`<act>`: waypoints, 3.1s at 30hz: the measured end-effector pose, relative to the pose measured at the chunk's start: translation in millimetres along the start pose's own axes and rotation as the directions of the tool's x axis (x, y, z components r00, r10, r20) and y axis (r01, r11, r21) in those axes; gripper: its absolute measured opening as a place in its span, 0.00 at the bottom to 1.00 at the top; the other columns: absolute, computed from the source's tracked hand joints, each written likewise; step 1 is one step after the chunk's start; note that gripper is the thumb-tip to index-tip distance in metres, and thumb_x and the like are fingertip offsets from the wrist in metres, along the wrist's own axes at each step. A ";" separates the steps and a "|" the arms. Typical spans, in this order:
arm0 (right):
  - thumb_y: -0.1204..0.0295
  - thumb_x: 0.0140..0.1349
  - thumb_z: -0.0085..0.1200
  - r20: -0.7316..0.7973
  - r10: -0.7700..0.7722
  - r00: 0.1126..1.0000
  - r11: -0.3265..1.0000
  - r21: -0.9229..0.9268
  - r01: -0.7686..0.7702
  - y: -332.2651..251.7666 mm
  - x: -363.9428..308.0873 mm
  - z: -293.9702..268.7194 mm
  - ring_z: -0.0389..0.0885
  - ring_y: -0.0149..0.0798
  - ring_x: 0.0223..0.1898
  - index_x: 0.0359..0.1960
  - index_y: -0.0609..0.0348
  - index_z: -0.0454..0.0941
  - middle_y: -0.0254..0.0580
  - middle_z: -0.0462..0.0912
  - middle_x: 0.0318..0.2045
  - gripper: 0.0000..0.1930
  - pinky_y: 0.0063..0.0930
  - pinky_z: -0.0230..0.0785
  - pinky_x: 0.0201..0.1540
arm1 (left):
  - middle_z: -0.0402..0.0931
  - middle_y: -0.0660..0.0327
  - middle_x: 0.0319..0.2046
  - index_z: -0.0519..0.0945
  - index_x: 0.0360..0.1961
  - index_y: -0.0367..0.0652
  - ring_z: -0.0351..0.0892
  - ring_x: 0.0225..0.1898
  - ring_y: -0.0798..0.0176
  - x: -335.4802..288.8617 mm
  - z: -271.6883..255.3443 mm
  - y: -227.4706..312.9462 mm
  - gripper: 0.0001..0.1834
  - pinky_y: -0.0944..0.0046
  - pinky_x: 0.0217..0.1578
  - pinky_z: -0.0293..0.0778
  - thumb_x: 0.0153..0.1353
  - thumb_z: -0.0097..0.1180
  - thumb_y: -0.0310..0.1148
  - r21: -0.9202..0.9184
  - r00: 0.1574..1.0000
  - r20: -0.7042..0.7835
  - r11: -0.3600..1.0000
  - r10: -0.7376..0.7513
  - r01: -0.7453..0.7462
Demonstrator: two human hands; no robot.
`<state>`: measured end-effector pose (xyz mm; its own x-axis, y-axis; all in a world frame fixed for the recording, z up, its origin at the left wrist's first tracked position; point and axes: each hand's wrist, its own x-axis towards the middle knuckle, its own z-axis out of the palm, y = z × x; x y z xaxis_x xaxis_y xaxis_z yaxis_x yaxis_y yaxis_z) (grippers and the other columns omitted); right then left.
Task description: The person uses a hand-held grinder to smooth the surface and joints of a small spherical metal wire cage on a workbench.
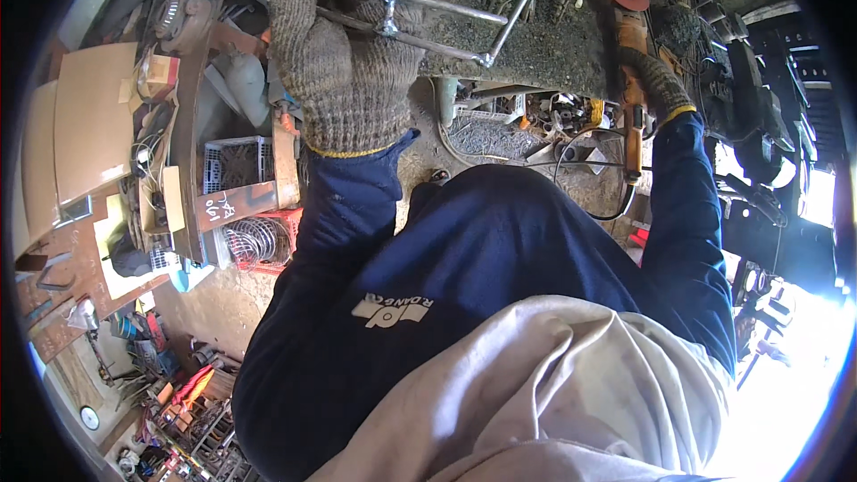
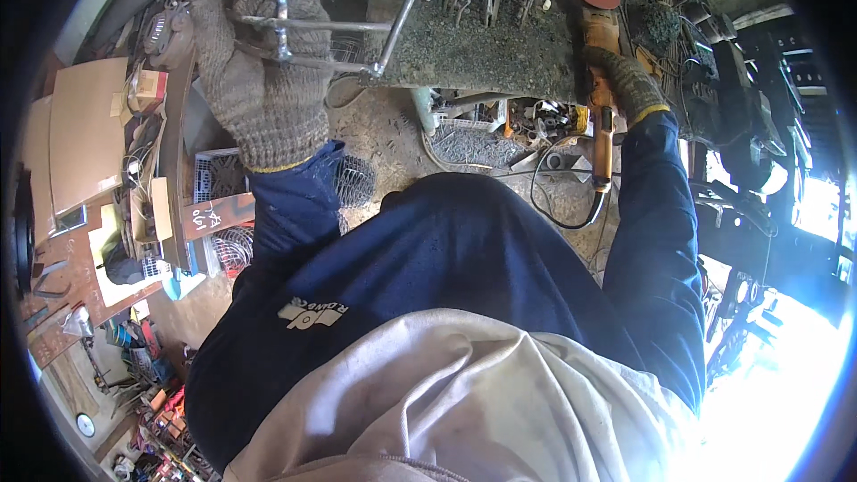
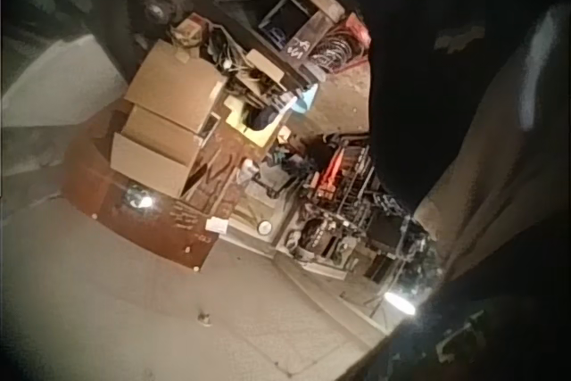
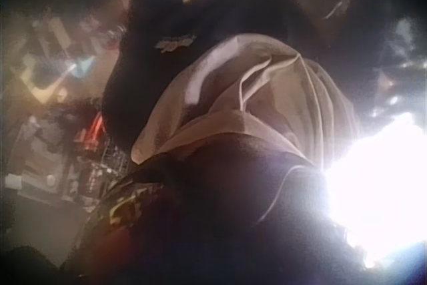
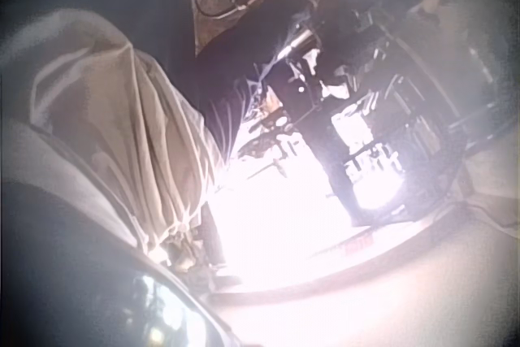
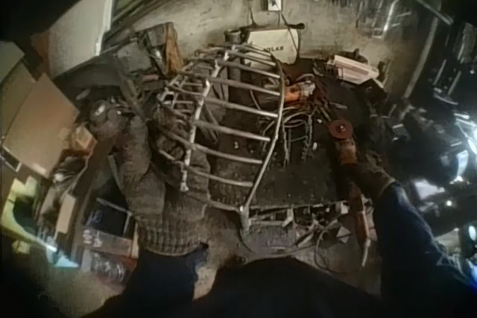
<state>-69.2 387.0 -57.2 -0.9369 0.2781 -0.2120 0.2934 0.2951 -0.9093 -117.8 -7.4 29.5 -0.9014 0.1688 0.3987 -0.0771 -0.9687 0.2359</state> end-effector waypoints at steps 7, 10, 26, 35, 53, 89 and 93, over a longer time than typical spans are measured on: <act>0.54 0.53 0.65 -0.016 -0.048 0.999 0.996 -0.082 0.047 -6.7 0.1 0.7 0.78 0.34 0.36 0.46 0.61 0.80 0.37 0.80 0.36 0.26 0.30 0.72 0.37 | 0.83 0.56 0.36 0.79 0.45 0.40 0.85 0.35 0.59 7.5 -1.3 10.3 0.13 0.58 0.32 0.86 0.64 0.58 0.36 0.006 0.999 -0.048 1.000 0.025 -0.025; 0.54 0.53 0.65 0.000 0.187 0.982 0.971 -0.148 -0.185 8.3 14.2 -16.9 0.78 0.34 0.36 0.46 0.61 0.80 0.37 0.80 0.36 0.25 0.30 0.72 0.37 | 0.83 0.56 0.36 0.79 0.45 0.40 0.85 0.35 0.59 11.1 -1.5 11.6 0.12 0.58 0.32 0.86 0.64 0.58 0.36 0.010 0.997 -0.067 1.000 0.028 -0.028; 0.40 0.56 0.58 -0.137 0.246 0.960 0.818 -0.501 -0.281 30.9 23.3 -52.2 0.82 0.40 0.29 0.41 0.67 0.82 0.45 0.83 0.32 0.34 0.35 0.74 0.35 | 0.83 0.56 0.36 0.79 0.44 0.40 0.85 0.35 0.60 22.7 14.2 1.9 0.12 0.59 0.32 0.85 0.63 0.59 0.35 0.012 0.982 -0.180 0.999 0.052 -0.050; 0.45 0.63 0.54 -0.629 -0.151 0.762 0.985 -0.033 0.168 -9.8 -82.5 -7.3 0.82 0.33 0.34 0.59 0.68 0.70 0.46 0.82 0.37 0.37 0.26 0.75 0.36 | 0.83 0.58 0.35 0.79 0.43 0.40 0.83 0.36 0.62 8.5 33.2 -8.4 0.11 0.62 0.32 0.83 0.63 0.60 0.35 0.018 0.987 -0.160 1.000 0.008 -0.005; 0.65 0.60 0.58 -0.046 -0.349 0.936 0.821 0.467 0.329 -106.1 -176.8 116.0 0.82 0.51 0.41 0.49 0.65 0.74 0.52 0.81 0.38 0.20 0.42 0.74 0.45 | 0.81 0.53 0.34 0.77 0.48 0.39 0.81 0.33 0.57 -96.3 -59.9 -9.6 0.15 0.57 0.38 0.78 0.65 0.59 0.37 0.996 0.623 -0.023 -0.070 -0.782 -0.051; 0.48 0.66 0.48 -0.416 -0.027 0.909 0.758 -0.601 -0.252 142.4 -82.3 -130.9 0.84 0.50 0.38 0.51 0.62 0.73 0.53 0.83 0.37 0.28 0.41 0.74 0.42 | 0.81 0.56 0.22 0.84 0.33 0.36 0.80 0.24 0.64 -131.8 81.0 -80.5 0.21 0.64 0.28 0.72 0.60 0.63 0.48 0.866 0.980 -0.038 -0.495 -0.193 -0.064; 0.49 0.66 0.51 -0.510 0.066 0.858 0.945 -0.244 -0.218 91.4 -168.3 -114.0 0.81 0.35 0.26 0.49 0.64 0.73 0.44 0.81 0.27 0.26 0.30 0.73 0.31 | 0.83 0.55 0.25 0.84 0.35 0.37 0.82 0.27 0.62 -141.0 77.8 -82.0 0.19 0.63 0.30 0.74 0.60 0.63 0.46 0.887 0.983 -0.037 -0.458 -0.180 -0.050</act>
<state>137.0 471.3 -63.8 -0.6870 0.7243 -0.0587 0.5275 0.4415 -0.7258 48.8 62.4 22.9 -0.8880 0.3335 0.3165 0.4587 0.5969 0.6583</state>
